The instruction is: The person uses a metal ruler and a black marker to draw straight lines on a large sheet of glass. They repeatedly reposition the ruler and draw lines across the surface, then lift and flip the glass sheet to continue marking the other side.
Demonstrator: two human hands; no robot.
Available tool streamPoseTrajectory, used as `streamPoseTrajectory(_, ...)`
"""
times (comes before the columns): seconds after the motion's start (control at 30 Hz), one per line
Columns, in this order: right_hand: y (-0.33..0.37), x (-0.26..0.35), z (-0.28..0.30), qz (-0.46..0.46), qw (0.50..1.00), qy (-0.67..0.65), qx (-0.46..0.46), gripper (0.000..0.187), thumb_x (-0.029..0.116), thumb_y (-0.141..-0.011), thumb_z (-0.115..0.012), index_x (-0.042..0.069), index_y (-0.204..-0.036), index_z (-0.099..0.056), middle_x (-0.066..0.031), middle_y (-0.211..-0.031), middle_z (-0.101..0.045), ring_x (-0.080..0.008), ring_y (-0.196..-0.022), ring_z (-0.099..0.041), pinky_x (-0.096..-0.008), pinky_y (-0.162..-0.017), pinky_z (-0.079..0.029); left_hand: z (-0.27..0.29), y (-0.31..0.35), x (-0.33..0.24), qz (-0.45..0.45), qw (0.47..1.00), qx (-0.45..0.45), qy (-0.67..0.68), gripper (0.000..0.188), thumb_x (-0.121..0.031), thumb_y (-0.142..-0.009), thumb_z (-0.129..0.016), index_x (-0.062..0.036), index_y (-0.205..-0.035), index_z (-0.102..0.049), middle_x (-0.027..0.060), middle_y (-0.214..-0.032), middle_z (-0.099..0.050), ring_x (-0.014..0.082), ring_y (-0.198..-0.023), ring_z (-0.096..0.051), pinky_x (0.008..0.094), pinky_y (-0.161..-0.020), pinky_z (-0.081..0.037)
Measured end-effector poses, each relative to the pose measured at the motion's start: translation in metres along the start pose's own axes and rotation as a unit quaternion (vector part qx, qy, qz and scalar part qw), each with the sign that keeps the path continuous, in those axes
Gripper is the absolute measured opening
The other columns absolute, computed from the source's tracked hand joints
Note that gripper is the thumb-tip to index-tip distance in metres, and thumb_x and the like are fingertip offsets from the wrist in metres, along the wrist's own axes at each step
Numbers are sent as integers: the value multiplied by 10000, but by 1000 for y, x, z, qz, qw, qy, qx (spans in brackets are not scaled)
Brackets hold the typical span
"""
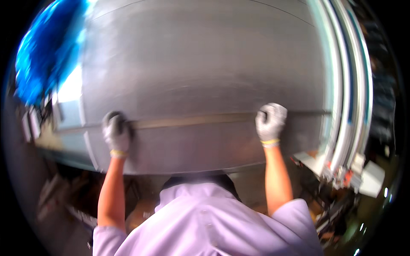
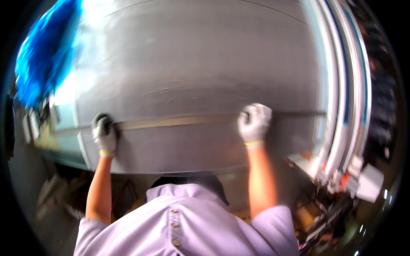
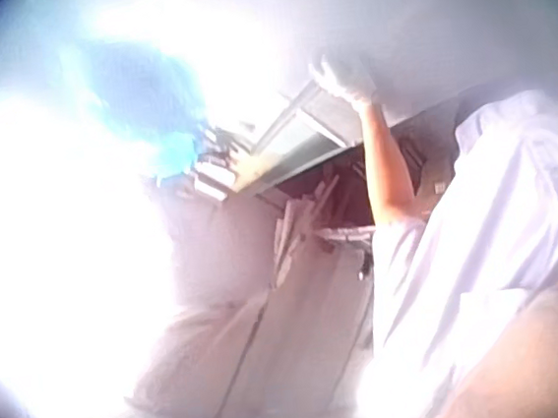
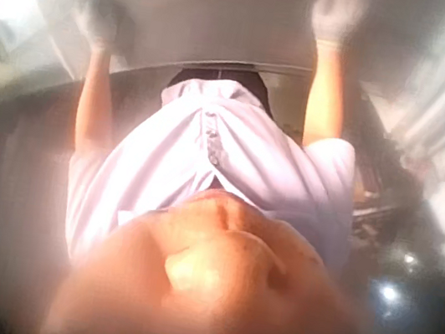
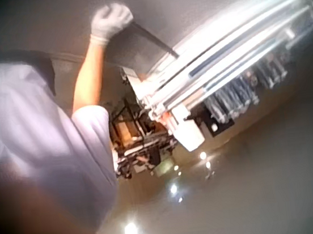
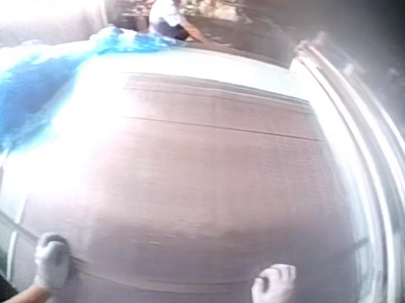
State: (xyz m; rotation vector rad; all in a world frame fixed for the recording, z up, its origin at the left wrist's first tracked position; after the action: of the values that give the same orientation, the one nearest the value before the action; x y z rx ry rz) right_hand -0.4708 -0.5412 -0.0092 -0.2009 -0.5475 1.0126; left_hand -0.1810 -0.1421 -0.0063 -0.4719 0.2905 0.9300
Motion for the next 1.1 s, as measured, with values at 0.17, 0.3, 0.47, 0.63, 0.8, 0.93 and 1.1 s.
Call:
streamPoseTrajectory(0.17,8,6,0,30,999,0,16,171,58,-752,-730,63,-905,-654,-128,-938,-634,-354,-947,-594,-480,-861,-467,10,-11,-4,-31,999,-20,14,201,-9,-713,-679,-66,-905,-664,150,-1112,-639,394,-1087,-585,480,-923,-491)
streamPoseTrajectory(0.3,12,5,-4,42,999,-10,27,171,38,-783,-741,38,-908,-624,-124,-922,-608,-347,-936,-582,-482,-870,-453,8,-9,2,-29,997,-52,48,224,60,-699,-677,-53,-888,-640,134,-1062,-639,371,-1080,-602,452,-926,-500)
streamPoseTrajectory(0.47,14,3,-5,33,999,2,38,154,32,-788,-725,24,-898,-618,-137,-937,-600,-350,-947,-577,-481,-875,-454,8,-6,3,-49,996,-50,56,232,66,-704,-683,-61,-894,-639,130,-1062,-639,369,-1091,-606,445,-916,-507)
streamPoseTrajectory(0.63,16,0,-7,38,999,8,35,142,39,-800,-715,18,-905,-622,-139,-945,-601,-349,-950,-576,-482,-882,-455,5,-7,5,-61,995,-54,56,229,64,-708,-684,-66,-891,-640,126,-1064,-640,364,-1090,-611,444,-908,-512)
streamPoseTrajectory(0.8,15,1,-7,35,999,9,38,136,42,-807,-714,16,-903,-622,-143,-951,-604,-349,-949,-576,-481,-885,-455,5,-8,4,-56,996,-51,51,227,57,-708,-692,-64,-894,-644,125,-1067,-642,360,-1094,-612,441,-911,-512)
streamPoseTrajectory(0.93,16,1,-8,34,999,7,39,145,48,-805,-721,15,-903,-620,-143,-945,-602,-348,-949,-576,-476,-882,-454,5,-6,5,-51,996,-55,45,227,53,-705,-697,-61,-894,-646,124,-1068,-644,359,-1093,-613,441,-917,-512)
streamPoseTrajectory(1.1,14,5,-8,36,999,7,39,149,45,-798,-723,21,-901,-618,-138,-938,-604,-349,-947,-579,-480,-884,-453,5,-6,8,-50,996,-65,40,228,61,-698,-695,-56,-888,-649,121,-1060,-650,358,-1076,-620,437,-923,-512)
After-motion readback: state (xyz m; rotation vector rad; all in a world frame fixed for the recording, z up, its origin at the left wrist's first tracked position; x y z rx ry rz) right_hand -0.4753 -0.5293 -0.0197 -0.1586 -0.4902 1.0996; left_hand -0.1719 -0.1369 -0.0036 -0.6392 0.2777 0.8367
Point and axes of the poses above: each hand's wrist, its own y-axis away from the middle knuckle, its own z-axis out of the back of the hand, x = y × z, the point moved 2 cm from there along -y, towards the middle knuckle
